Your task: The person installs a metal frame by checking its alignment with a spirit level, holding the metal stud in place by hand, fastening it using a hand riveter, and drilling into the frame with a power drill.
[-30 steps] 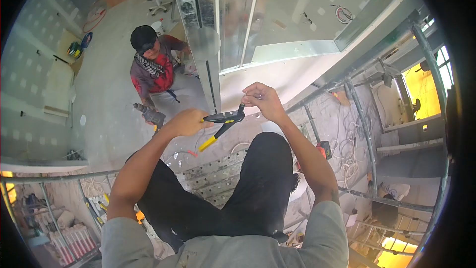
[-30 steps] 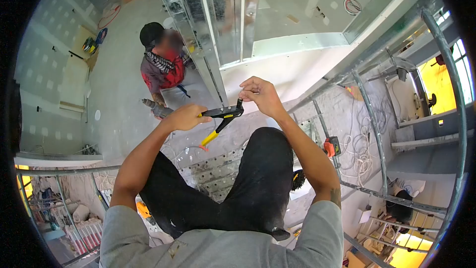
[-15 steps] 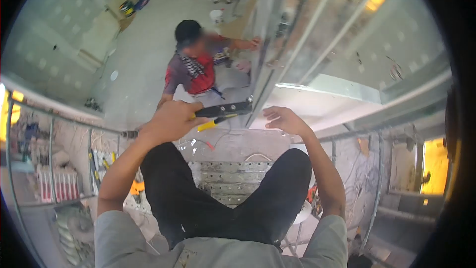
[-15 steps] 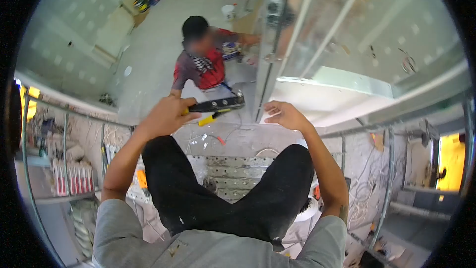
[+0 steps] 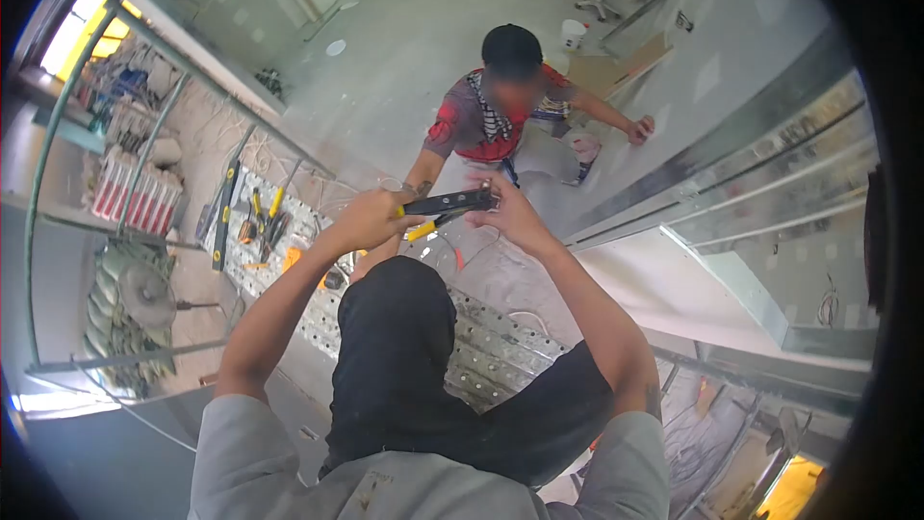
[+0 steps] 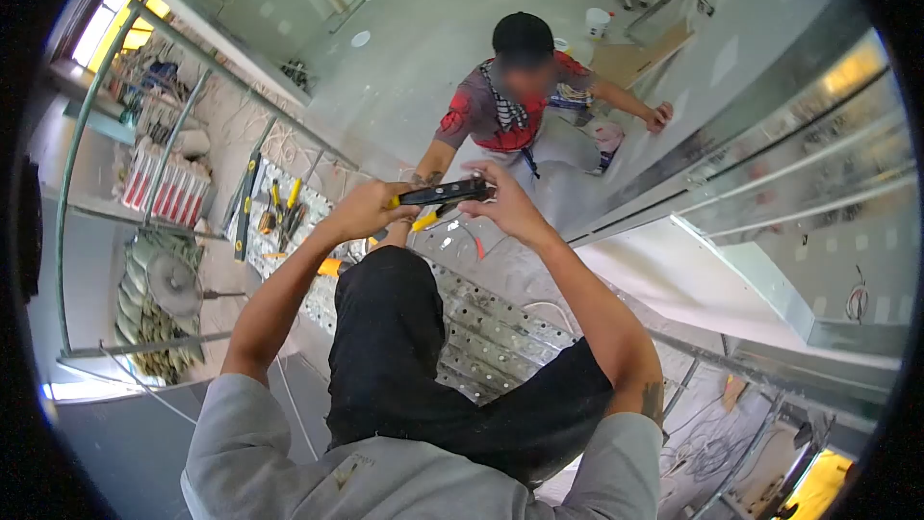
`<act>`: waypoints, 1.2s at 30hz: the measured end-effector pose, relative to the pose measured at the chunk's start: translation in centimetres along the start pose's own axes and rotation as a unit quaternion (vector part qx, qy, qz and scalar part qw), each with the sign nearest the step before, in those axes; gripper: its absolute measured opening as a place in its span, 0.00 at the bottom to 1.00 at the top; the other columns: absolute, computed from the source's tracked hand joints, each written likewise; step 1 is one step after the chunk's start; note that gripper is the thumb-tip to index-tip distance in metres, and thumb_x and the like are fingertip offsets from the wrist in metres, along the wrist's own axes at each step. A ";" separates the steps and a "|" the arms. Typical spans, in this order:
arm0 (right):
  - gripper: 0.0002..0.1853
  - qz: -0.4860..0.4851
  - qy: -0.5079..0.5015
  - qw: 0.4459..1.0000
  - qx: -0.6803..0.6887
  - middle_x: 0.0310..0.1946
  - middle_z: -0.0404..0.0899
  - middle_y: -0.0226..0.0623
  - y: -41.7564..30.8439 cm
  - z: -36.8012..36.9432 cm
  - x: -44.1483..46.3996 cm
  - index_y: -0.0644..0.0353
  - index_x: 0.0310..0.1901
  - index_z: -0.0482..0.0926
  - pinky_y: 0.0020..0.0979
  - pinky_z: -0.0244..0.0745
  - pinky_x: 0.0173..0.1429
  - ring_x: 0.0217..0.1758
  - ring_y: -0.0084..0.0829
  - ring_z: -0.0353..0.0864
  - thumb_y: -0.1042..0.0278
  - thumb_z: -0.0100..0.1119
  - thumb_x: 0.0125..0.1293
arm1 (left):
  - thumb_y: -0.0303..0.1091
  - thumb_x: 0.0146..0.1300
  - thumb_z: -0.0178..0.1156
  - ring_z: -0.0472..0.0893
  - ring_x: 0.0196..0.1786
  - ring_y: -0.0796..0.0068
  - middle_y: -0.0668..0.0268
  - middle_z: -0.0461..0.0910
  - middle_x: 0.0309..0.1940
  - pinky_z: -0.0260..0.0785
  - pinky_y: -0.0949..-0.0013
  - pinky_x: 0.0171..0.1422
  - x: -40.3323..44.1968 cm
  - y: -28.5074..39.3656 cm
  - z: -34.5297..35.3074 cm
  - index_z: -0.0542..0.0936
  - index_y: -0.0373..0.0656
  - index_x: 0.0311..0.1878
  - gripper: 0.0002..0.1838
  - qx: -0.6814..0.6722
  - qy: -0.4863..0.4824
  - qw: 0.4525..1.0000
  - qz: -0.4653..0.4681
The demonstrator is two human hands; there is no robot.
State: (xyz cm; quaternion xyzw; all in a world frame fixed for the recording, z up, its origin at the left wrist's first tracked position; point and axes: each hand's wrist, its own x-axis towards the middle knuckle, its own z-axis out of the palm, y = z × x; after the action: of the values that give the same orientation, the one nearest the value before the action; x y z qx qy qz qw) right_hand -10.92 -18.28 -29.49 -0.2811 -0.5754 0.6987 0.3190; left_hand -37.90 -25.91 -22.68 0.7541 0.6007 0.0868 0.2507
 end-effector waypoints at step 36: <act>0.15 0.101 0.169 0.958 -0.211 0.40 0.83 0.33 8.5 -13.8 2.6 0.67 0.53 0.79 0.25 0.81 0.40 0.36 0.20 0.81 0.74 0.70 0.68 | 0.44 0.47 0.80 0.70 0.67 0.44 0.49 0.68 0.59 0.75 0.43 0.64 -11.5 -13.3 27.3 0.65 0.31 0.62 0.46 -0.015 0.082 0.906 -0.415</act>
State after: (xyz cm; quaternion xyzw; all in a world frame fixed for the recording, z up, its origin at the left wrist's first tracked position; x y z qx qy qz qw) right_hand -3.12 -8.77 -40.41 -0.5124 -0.6162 0.5322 0.2731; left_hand -40.58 -42.23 -50.55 0.4229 0.8767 0.0455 0.2248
